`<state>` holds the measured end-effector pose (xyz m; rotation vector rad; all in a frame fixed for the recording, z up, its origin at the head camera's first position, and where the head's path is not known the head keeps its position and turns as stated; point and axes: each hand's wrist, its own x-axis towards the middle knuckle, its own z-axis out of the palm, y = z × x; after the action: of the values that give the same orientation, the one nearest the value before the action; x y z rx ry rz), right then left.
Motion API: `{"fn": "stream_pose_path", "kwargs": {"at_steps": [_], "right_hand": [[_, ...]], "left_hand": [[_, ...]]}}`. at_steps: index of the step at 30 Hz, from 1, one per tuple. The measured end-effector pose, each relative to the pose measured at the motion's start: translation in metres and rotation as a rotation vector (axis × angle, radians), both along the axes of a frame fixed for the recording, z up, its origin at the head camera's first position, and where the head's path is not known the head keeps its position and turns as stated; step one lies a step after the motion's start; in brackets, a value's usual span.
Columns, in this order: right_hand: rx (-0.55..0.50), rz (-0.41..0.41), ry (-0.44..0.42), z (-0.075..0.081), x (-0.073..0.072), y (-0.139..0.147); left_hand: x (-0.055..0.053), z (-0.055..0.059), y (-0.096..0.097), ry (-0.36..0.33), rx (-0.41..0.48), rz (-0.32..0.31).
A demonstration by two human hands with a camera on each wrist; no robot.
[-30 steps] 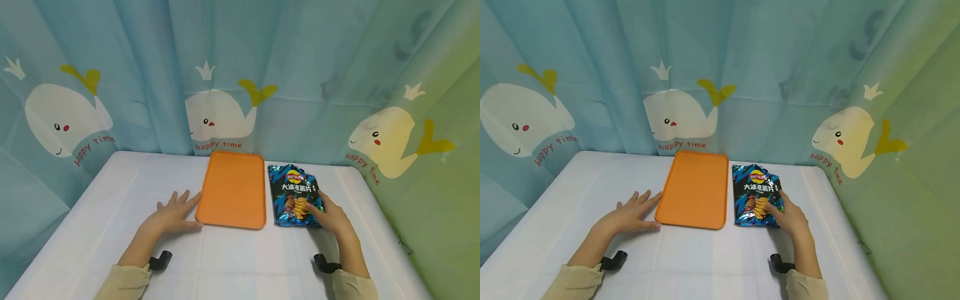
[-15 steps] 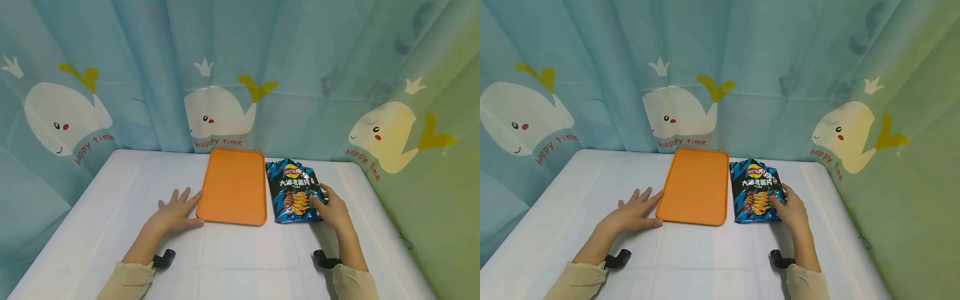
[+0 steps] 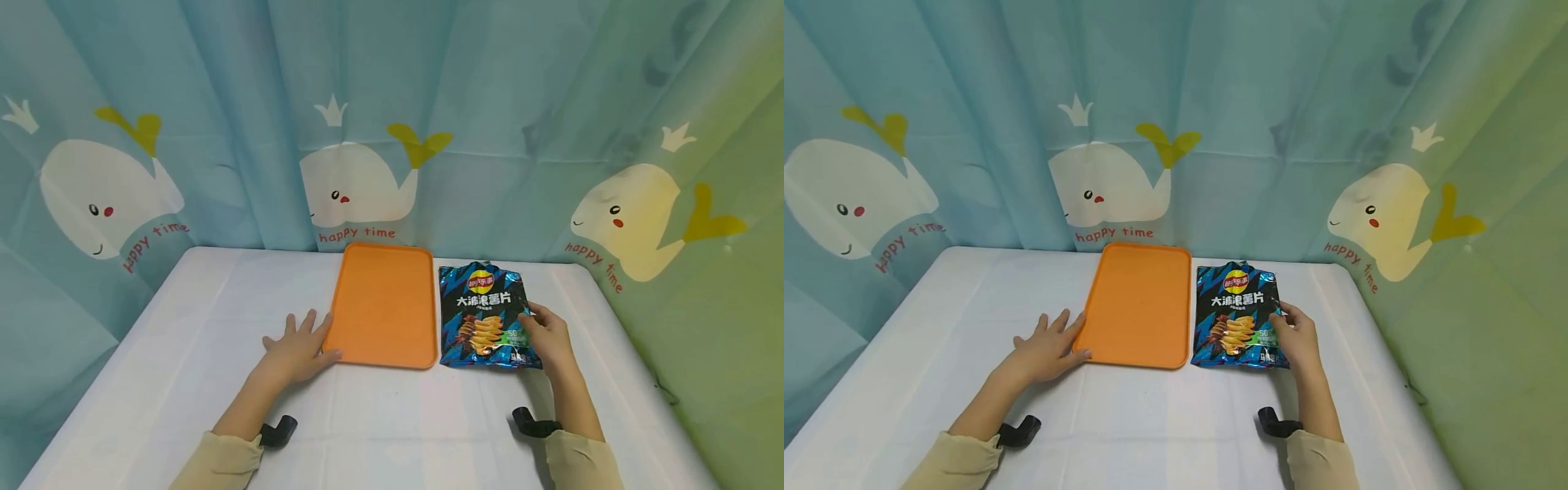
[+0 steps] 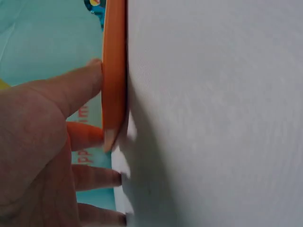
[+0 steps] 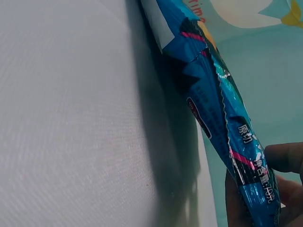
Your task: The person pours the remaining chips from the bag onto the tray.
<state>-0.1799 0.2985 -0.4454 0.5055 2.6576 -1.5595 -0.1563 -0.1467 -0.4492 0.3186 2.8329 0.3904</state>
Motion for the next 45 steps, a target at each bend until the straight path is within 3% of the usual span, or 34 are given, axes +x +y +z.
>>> {"fn": "stream_pose_path", "kwargs": {"at_steps": [8,15,22,32,37,45], "right_hand": [[-0.026,-0.014,0.007,0.003,0.003,0.000],[-0.053,-0.045,0.040,0.002,0.005,-0.002],[-0.183,-0.135,0.177,0.012,0.009,-0.005],[-0.256,-0.083,0.365,0.029,0.011,-0.014],[-0.173,0.022,0.438,0.041,0.005,-0.020],[0.083,0.178,0.571,0.058,-0.004,-0.019]], "left_hand": [[0.005,0.009,0.005,-0.013,0.092,-0.011],[0.007,0.013,0.001,-0.022,0.107,-0.016],[0.003,0.006,0.001,-0.015,0.044,-0.013],[0.000,0.002,0.000,-0.044,0.031,0.016],[-0.001,0.000,0.000,-0.048,0.031,0.034],[-0.003,0.000,0.001,-0.043,0.031,0.032]]}}
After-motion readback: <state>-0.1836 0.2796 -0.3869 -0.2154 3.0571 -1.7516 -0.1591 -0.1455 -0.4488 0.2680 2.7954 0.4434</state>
